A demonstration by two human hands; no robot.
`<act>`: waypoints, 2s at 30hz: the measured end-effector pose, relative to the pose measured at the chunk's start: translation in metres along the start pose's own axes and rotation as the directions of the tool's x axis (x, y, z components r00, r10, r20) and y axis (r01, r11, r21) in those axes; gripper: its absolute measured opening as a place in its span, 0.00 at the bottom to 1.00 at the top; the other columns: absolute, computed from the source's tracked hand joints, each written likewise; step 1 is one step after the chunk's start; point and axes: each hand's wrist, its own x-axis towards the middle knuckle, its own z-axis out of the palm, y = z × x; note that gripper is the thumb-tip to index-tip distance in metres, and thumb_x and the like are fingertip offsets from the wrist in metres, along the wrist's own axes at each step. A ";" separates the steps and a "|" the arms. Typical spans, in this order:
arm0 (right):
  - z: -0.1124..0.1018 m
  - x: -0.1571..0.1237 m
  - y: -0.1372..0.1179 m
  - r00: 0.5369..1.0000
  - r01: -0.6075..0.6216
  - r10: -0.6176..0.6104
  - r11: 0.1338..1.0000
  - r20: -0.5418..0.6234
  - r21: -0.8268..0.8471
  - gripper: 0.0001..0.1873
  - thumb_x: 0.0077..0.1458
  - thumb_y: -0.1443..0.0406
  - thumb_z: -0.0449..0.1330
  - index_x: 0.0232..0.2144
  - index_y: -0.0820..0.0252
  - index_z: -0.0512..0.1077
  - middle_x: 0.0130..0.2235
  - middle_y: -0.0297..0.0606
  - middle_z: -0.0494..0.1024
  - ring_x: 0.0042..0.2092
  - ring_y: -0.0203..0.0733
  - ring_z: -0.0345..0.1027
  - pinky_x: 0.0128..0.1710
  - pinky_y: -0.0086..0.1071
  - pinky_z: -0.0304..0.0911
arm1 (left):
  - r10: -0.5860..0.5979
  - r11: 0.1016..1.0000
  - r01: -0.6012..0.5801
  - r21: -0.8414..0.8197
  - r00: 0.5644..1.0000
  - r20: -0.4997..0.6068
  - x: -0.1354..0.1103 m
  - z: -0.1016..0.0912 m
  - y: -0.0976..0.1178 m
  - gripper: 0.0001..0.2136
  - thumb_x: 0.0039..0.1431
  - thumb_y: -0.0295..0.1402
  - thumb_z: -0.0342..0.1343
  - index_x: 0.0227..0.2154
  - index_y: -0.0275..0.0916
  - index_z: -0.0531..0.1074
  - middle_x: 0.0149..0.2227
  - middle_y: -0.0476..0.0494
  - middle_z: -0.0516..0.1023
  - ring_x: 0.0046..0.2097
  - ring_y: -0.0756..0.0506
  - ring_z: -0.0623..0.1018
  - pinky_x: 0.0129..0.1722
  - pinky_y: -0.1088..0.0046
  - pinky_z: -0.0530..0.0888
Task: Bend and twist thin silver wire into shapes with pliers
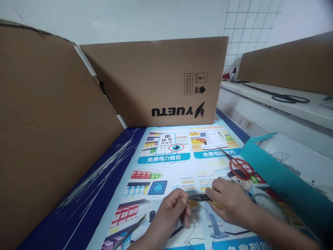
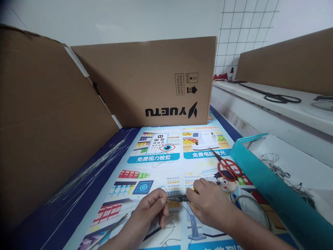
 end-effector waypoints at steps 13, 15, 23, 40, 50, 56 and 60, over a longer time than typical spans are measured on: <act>0.012 0.002 0.004 0.954 -0.263 0.299 0.884 -0.036 0.387 0.10 0.53 0.60 0.54 0.39 0.57 0.64 0.37 0.39 0.67 0.39 0.42 0.62 0.36 0.35 0.59 | 0.042 0.996 -0.062 -0.064 0.960 -0.276 -0.002 0.000 0.018 0.09 0.56 0.38 0.51 0.25 0.38 0.63 0.23 0.50 0.71 0.23 0.51 0.72 0.24 0.76 0.65; 0.015 0.002 -0.003 0.925 -0.298 0.371 0.844 -0.083 0.446 0.13 0.51 0.61 0.57 0.39 0.58 0.62 0.38 0.39 0.66 0.39 0.43 0.61 0.36 0.36 0.60 | 0.028 0.990 -0.070 -0.120 0.948 -0.317 -0.002 0.002 0.017 0.09 0.55 0.38 0.52 0.27 0.38 0.63 0.25 0.49 0.71 0.26 0.50 0.73 0.27 0.74 0.68; 0.018 0.006 -0.042 0.957 -0.138 0.237 0.878 -0.165 0.459 0.26 0.40 0.55 0.66 0.39 0.58 0.62 0.39 0.40 0.65 0.40 0.46 0.60 0.38 0.39 0.60 | 0.032 0.972 -0.097 -0.212 0.957 -0.290 -0.004 0.014 0.005 0.08 0.56 0.38 0.52 0.29 0.39 0.63 0.23 0.49 0.73 0.23 0.51 0.71 0.26 0.75 0.67; 0.016 0.007 -0.039 0.957 -0.056 0.164 0.915 -0.241 0.400 0.18 0.47 0.57 0.61 0.38 0.60 0.64 0.37 0.42 0.66 0.39 0.45 0.60 0.36 0.38 0.60 | -0.057 0.959 -0.028 -0.283 0.956 -0.289 -0.008 0.021 0.007 0.08 0.50 0.37 0.57 0.27 0.39 0.64 0.24 0.49 0.73 0.23 0.51 0.71 0.24 0.78 0.67; 0.014 0.007 -0.036 0.957 -0.048 0.154 0.919 -0.244 0.391 0.16 0.50 0.56 0.59 0.38 0.59 0.65 0.36 0.42 0.67 0.39 0.45 0.61 0.36 0.39 0.61 | -0.046 0.960 -0.038 -0.279 0.957 -0.288 -0.006 0.018 0.005 0.07 0.53 0.36 0.55 0.28 0.39 0.64 0.24 0.50 0.73 0.25 0.50 0.73 0.24 0.76 0.67; 0.015 0.004 -0.024 0.947 -0.040 0.158 0.922 -0.280 0.384 0.20 0.48 0.55 0.60 0.39 0.60 0.63 0.38 0.43 0.66 0.39 0.45 0.61 0.35 0.38 0.62 | -0.066 0.965 -0.001 -0.261 0.967 -0.246 -0.004 0.015 0.002 0.08 0.53 0.36 0.55 0.27 0.38 0.64 0.21 0.49 0.73 0.22 0.51 0.72 0.23 0.77 0.65; 0.020 0.003 -0.016 0.940 -0.076 0.211 0.895 -0.268 0.439 0.24 0.44 0.53 0.63 0.40 0.59 0.63 0.39 0.42 0.66 0.40 0.45 0.62 0.37 0.39 0.62 | -0.109 0.970 0.055 -0.238 0.969 -0.222 -0.006 0.014 0.001 0.10 0.52 0.38 0.55 0.25 0.37 0.64 0.21 0.50 0.72 0.21 0.52 0.71 0.20 0.78 0.63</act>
